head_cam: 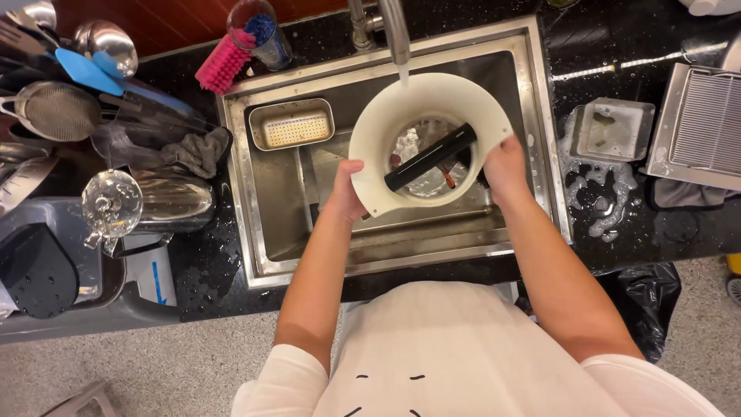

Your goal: Washing various kitchen and espresso machine components in a sink using water and a scrub brush.

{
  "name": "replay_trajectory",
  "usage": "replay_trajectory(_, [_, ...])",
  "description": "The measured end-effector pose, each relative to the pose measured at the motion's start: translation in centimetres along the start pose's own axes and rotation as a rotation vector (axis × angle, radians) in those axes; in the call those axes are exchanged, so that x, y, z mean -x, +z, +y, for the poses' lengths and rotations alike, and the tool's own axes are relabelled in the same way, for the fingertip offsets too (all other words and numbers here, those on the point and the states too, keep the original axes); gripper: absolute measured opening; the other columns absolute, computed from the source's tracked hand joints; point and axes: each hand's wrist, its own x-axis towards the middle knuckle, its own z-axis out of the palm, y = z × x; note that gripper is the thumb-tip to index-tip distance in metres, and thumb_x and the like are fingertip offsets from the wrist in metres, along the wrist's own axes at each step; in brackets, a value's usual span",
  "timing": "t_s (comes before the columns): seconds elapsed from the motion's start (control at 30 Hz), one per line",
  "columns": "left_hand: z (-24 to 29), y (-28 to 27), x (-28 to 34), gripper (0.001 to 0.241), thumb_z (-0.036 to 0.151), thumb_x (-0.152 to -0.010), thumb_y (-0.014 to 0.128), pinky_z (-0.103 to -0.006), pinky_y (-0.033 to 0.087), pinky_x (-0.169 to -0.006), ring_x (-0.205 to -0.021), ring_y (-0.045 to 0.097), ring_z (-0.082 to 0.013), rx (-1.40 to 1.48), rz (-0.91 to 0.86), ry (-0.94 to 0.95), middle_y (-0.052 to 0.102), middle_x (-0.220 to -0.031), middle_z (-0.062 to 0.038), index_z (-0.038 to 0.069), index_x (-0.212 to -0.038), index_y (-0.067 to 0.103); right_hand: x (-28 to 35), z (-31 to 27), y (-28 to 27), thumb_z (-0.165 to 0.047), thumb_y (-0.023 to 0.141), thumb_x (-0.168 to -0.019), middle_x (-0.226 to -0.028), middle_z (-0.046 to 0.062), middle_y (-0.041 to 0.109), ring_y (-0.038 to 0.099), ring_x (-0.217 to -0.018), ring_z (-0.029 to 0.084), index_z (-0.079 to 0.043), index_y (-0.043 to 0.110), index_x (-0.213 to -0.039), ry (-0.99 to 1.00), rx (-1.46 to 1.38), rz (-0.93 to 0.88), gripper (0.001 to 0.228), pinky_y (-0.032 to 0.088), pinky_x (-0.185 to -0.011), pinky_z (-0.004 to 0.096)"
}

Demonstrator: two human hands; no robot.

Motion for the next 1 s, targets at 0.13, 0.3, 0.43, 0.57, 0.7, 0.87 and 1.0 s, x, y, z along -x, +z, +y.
replay_trajectory(0.13, [-0.1, 1.6, -0.3, 0.081, 0.053, -0.074, 0.063, -0.0587, 0.06, -0.09, -0.107, 0.067, -0.0349, 0.126, 0.041, 0.083, 0.063, -0.12, -0.017, 0.005, -0.138, 0.052, 4.1, -3.4, -0.4, -0.006, 0.061, -0.101, -0.117, 0.008, 0.061, 0.061, -0.107, 0.014, -0.003, 0.054, -0.121, -0.461, 0.053, 0.167, 0.022, 0.051, -0.095, 0.031])
replay_trajectory(0.3, [-4.8, -3.1, -2.1, 0.077, 0.054, -0.079, 0.064, -0.051, 0.056, -0.091, -0.109, 0.066, -0.033, 0.036, 0.23, 0.093, 0.064, -0.12, -0.016, 0.002, -0.135, 0.056, 7.8, -3.4, 0.5, 0.002, 0.063, -0.102, -0.12, 0.007, 0.059, 0.059, -0.11, 0.014, -0.004, 0.053, -0.126, -0.614, 0.147, 0.111, 0.027, 0.05, -0.099, 0.029])
replay_trajectory(0.43, [-6.7, -1.3, -2.8, 0.079, 0.041, -0.077, 0.072, -0.0449, 0.048, -0.1, -0.118, 0.053, -0.0291, -0.101, 0.406, 0.205, 0.052, -0.13, -0.012, 0.011, -0.146, 0.048, 8.4, -3.8, 2.8, -0.001, 0.062, -0.102, -0.123, 0.008, 0.063, 0.061, -0.111, 0.014, -0.003, 0.059, -0.132, -0.522, 0.133, -0.029, 0.03, 0.051, -0.099, 0.03])
replay_trajectory(0.57, [-4.9, 5.7, 0.0, 0.096, 0.026, -0.068, 0.071, -0.04, 0.045, -0.106, -0.132, 0.048, -0.0236, -0.267, 0.35, 0.297, 0.044, -0.151, -0.005, 0.022, -0.158, 0.035, 6.9, -5.4, 5.6, -0.009, 0.062, -0.097, -0.12, 0.013, 0.068, 0.066, -0.105, 0.023, -0.005, 0.059, -0.137, -0.384, 0.351, -0.132, 0.039, 0.051, -0.095, 0.034])
replay_trajectory(0.7, [-6.0, 6.1, 0.2, 0.103, 0.006, -0.07, 0.075, -0.0423, 0.041, -0.12, -0.147, 0.044, -0.0285, -0.762, 0.325, 0.511, 0.039, -0.163, -0.01, 0.014, -0.163, 0.033, 4.3, -4.8, 7.1, -0.01, 0.061, -0.09, -0.109, 0.02, 0.071, 0.065, -0.099, 0.039, -0.003, 0.061, -0.126, -0.401, 0.665, -0.164, 0.037, 0.05, -0.088, 0.046])
replay_trajectory(0.87, [-5.0, 5.1, 0.7, 0.104, 0.004, -0.069, 0.08, -0.041, 0.047, -0.114, -0.142, 0.046, -0.027, -0.696, 0.296, 0.506, 0.034, -0.164, -0.008, 0.014, -0.161, 0.031, 4.2, -4.3, 8.2, -0.003, 0.06, -0.083, -0.104, 0.018, 0.07, 0.058, -0.101, 0.041, -0.003, 0.065, -0.11, -0.601, 0.745, -0.298, 0.028, 0.048, -0.089, 0.05])
replay_trajectory(1.0, [-4.1, 5.9, 1.3, 0.106, 0.006, -0.069, 0.075, -0.0393, 0.053, -0.108, -0.139, 0.052, -0.0278, -0.533, 0.319, 0.42, 0.04, -0.162, -0.009, 0.017, -0.164, 0.03, 5.8, -5.5, 8.6, -0.006, 0.062, -0.08, -0.103, 0.014, 0.069, 0.057, -0.104, 0.036, -0.003, 0.066, -0.103, -0.754, 0.84, -0.348, 0.024, 0.048, -0.09, 0.047])
